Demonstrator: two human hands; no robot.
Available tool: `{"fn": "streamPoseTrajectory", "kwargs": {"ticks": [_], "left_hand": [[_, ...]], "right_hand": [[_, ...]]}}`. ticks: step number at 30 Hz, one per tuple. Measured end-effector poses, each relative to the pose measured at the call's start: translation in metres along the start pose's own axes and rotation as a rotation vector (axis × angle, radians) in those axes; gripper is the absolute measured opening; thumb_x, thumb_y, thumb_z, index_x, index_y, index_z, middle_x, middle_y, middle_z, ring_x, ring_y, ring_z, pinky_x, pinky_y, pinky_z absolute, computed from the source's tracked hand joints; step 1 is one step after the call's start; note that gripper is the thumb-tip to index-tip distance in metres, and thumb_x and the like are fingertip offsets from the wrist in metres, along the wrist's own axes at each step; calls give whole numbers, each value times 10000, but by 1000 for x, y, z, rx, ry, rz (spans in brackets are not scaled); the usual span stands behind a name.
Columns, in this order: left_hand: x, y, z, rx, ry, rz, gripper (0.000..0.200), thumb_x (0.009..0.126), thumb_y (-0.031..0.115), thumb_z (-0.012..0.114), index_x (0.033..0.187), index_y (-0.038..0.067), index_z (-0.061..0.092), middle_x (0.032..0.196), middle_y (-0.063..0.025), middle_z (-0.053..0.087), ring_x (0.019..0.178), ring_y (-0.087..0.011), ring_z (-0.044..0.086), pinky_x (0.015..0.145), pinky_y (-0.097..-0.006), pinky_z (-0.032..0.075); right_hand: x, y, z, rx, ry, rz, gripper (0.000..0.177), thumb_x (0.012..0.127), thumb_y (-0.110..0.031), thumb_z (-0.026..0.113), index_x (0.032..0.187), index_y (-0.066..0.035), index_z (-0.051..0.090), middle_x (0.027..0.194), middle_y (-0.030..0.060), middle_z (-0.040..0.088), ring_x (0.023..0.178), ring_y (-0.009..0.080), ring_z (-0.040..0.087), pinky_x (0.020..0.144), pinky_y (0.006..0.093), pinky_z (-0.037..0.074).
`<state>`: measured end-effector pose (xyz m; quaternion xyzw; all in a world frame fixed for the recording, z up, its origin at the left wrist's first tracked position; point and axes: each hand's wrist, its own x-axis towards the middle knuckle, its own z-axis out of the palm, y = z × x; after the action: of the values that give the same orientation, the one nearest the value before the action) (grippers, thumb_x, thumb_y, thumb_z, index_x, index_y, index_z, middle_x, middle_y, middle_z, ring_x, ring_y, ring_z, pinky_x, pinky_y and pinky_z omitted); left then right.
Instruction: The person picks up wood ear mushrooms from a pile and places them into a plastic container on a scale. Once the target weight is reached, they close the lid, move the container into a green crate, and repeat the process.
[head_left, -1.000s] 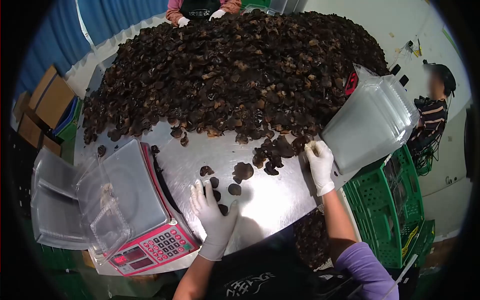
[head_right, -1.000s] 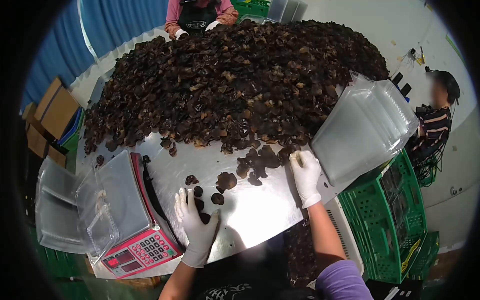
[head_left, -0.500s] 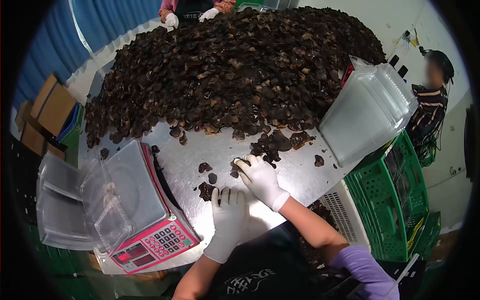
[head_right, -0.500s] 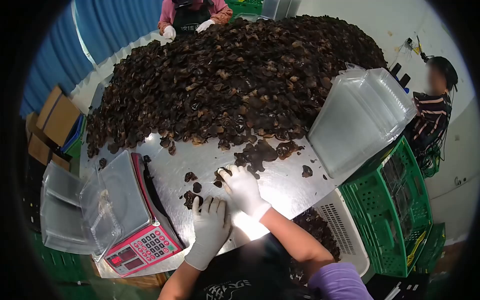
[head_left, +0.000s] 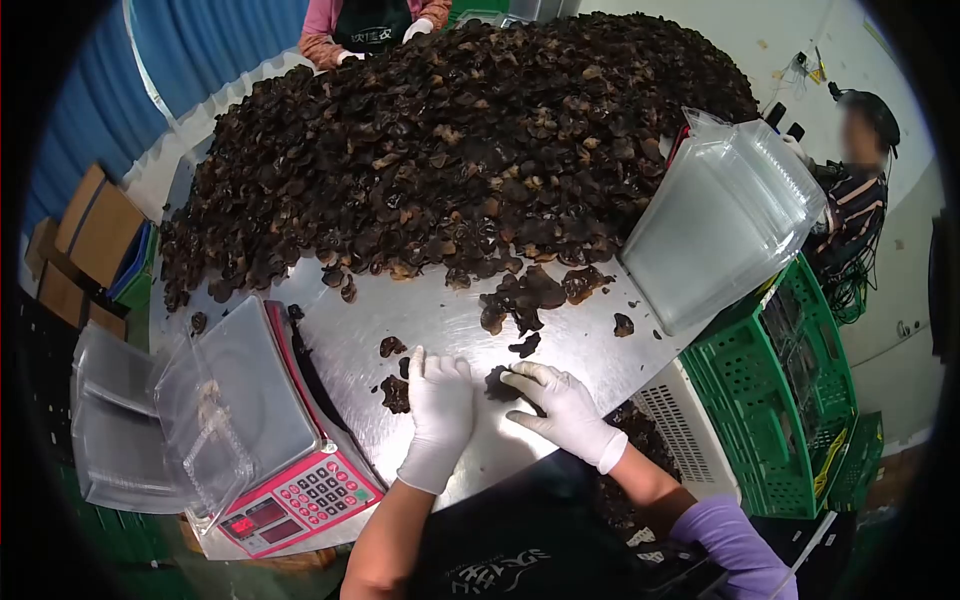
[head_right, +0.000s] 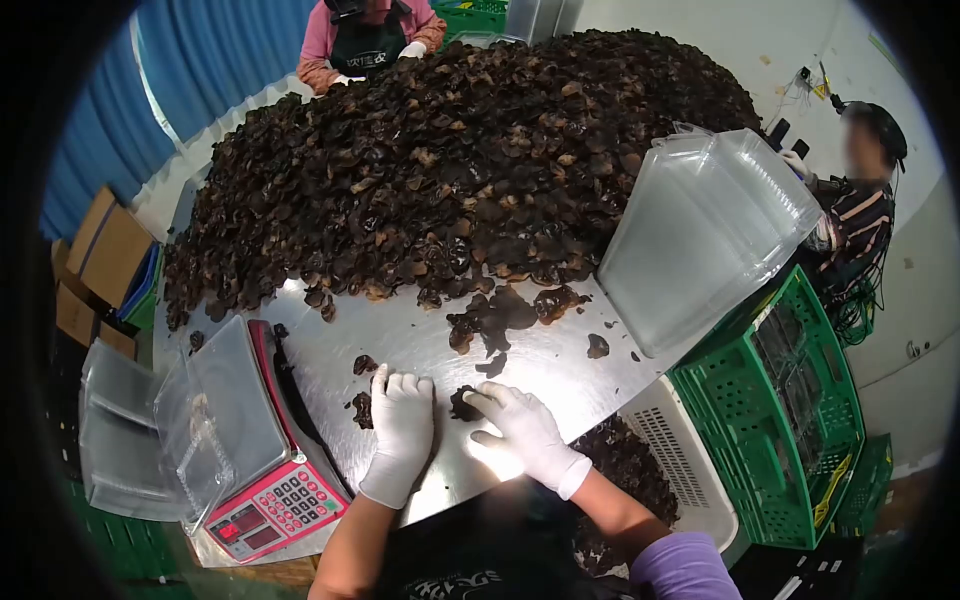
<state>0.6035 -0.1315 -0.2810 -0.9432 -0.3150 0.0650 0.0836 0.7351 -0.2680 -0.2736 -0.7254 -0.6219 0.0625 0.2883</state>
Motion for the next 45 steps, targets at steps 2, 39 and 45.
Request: {"fn": "streamPoseTrajectory", "kwargs": {"ticks": [2, 39, 45], "left_hand": [[-9, -6, 10, 53, 111, 20, 239, 859, 237, 568, 1035, 92, 641, 915, -43, 615, 971, -231, 582, 1139, -469, 279], [10, -57, -5, -947, 436, -202, 242, 810, -30, 586, 1023, 38, 681, 970, -148, 703, 909, -309, 682, 851, -357, 518], [-2, -58, 2, -583, 325, 52, 347, 681, -68, 558, 956, 75, 714, 957, -137, 684, 1005, -324, 617, 957, -398, 444]], "right_hand": [[3, 12, 0, 122, 63, 50, 318, 811, -204, 704, 1116, -132, 649, 1059, 59, 634, 993, 255, 628, 827, 372, 517], [43, 91, -2, 1294, 349, 603, 223, 987, -68, 492, 1111, 21, 655, 929, 77, 693, 664, 98, 590, 611, 218, 456], [4, 64, -55, 1039, 67, 598, 198, 949, -105, 534, 1016, 13, 678, 847, 34, 660, 704, 78, 547, 639, 227, 422]]}}
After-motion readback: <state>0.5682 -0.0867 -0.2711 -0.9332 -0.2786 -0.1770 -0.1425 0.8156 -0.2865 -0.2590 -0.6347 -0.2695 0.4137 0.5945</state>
